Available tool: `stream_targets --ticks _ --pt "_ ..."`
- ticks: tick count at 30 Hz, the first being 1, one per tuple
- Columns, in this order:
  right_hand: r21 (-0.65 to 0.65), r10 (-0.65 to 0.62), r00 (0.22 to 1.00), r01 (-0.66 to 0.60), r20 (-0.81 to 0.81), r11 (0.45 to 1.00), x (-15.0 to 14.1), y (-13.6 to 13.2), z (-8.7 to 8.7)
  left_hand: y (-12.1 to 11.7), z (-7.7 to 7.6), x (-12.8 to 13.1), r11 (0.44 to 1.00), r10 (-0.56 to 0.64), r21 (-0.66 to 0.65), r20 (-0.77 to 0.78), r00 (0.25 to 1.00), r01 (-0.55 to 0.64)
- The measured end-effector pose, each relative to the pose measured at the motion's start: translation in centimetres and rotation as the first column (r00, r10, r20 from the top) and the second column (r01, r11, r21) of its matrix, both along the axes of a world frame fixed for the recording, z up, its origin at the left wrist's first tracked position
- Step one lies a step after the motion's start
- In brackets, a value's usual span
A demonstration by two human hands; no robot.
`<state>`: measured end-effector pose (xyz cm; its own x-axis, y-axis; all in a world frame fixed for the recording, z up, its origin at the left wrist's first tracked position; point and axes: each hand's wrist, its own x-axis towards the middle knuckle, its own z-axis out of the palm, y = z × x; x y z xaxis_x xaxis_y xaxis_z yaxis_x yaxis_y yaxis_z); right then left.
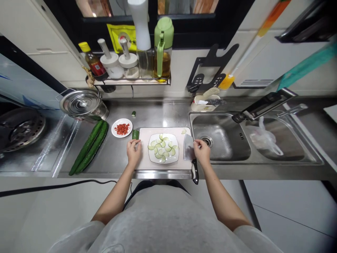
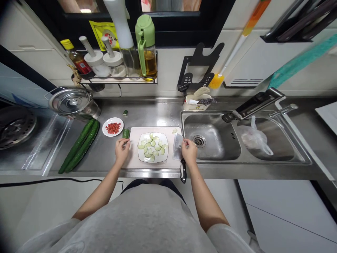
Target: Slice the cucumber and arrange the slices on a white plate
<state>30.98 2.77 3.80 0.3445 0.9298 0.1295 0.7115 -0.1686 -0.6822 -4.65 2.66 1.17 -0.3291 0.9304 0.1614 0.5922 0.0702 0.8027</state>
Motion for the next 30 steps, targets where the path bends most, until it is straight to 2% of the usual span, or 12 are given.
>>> stream_targets --ticks 6,15,19,24,30 --pt "-0.052 -0.064 0.996 0.061 -0.055 0.997 -0.7 -2.7 -0.5 -1.6 0.2 0.1 1.000 0.000 -0.017 0.055 0.998 0.001" --pt "-0.036 -0.070 0.993 0.066 -0.099 0.997 -0.6 -2.7 0.8 -1.7 0.7 -0.8 0.998 0.062 0.011 0.016 0.998 -0.062" --pt "-0.048 -0.076 0.988 0.070 -0.131 0.996 -0.8 -2.3 0.9 -0.7 1.0 -2.6 0.987 0.160 0.034 0.002 0.987 -0.160" --pt "-0.040 -0.063 0.985 0.057 -0.159 0.998 -1.6 -1.5 1.1 1.7 2.2 -5.4 0.956 0.293 0.045 -0.031 0.956 -0.292" --pt "-0.041 -0.048 0.986 0.042 -0.161 0.998 -2.7 -0.2 2.0 4.9 3.4 -8.1 0.942 0.314 -0.073 -0.146 0.938 -0.326"
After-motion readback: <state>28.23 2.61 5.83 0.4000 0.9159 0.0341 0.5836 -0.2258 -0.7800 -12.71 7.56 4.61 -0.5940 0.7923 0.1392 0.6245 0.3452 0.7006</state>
